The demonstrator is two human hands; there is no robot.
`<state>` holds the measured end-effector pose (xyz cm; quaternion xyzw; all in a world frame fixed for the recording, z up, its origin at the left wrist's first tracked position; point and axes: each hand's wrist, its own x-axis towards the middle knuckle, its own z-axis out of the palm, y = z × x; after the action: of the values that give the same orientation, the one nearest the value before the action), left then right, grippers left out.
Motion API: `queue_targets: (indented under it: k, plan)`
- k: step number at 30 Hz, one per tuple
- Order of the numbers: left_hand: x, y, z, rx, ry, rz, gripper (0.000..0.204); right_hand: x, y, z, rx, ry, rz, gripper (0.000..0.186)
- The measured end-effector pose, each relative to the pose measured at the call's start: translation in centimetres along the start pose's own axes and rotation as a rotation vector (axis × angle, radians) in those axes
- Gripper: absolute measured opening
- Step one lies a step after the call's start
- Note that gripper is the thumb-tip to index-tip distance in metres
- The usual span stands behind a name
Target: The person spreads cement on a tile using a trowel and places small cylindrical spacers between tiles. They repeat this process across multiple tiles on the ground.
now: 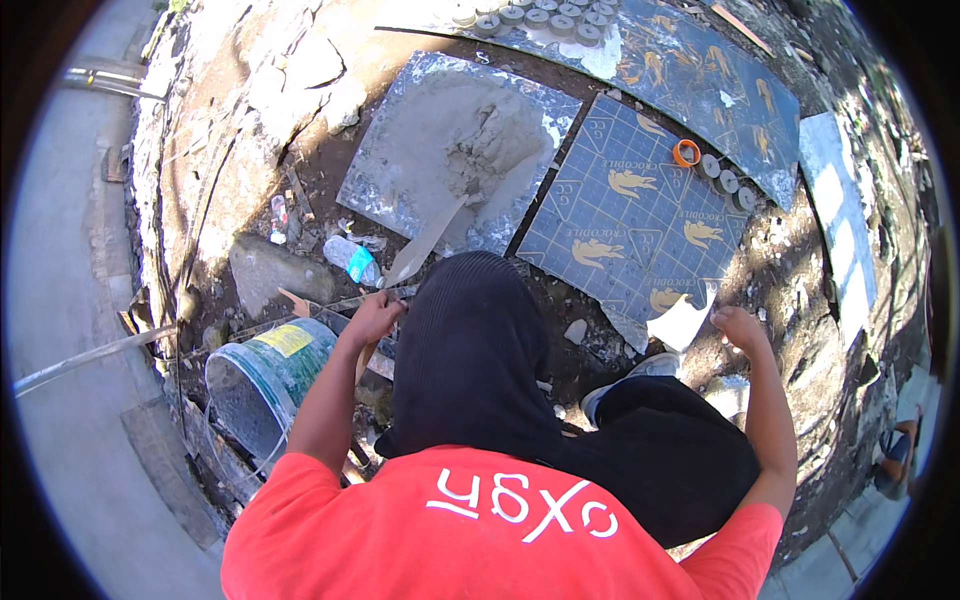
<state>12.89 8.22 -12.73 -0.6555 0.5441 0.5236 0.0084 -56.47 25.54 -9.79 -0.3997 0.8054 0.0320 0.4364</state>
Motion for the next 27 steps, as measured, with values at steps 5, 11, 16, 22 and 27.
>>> queue_targets:
  k: [5,11,16,22,27]
  plan:
    - [-2.0,-2.5,-0.5,0.196,0.095,-0.015,0.030,0.0,1.9,0.2,0.009,-0.083,0.104,0.037]
    - [0.3,-4.1,-0.7,-0.331,-0.240,-0.214,0.026,0.1,1.1,0.0,-0.014,-0.093,0.096,0.038]
    - [3.0,-4.9,-0.8,-0.097,-0.208,-0.125,0.034,0.2,0.6,-0.1,0.022,-0.052,0.055,0.035]
    - [3.4,-4.7,-0.2,0.291,0.118,0.106,0.053,-0.4,0.9,0.4,-0.023,-0.092,0.101,0.037]
    - [4.9,-4.9,1.2,0.221,0.167,0.160,0.051,-1.1,0.3,-0.2,-0.022,-0.097,0.184,0.039]
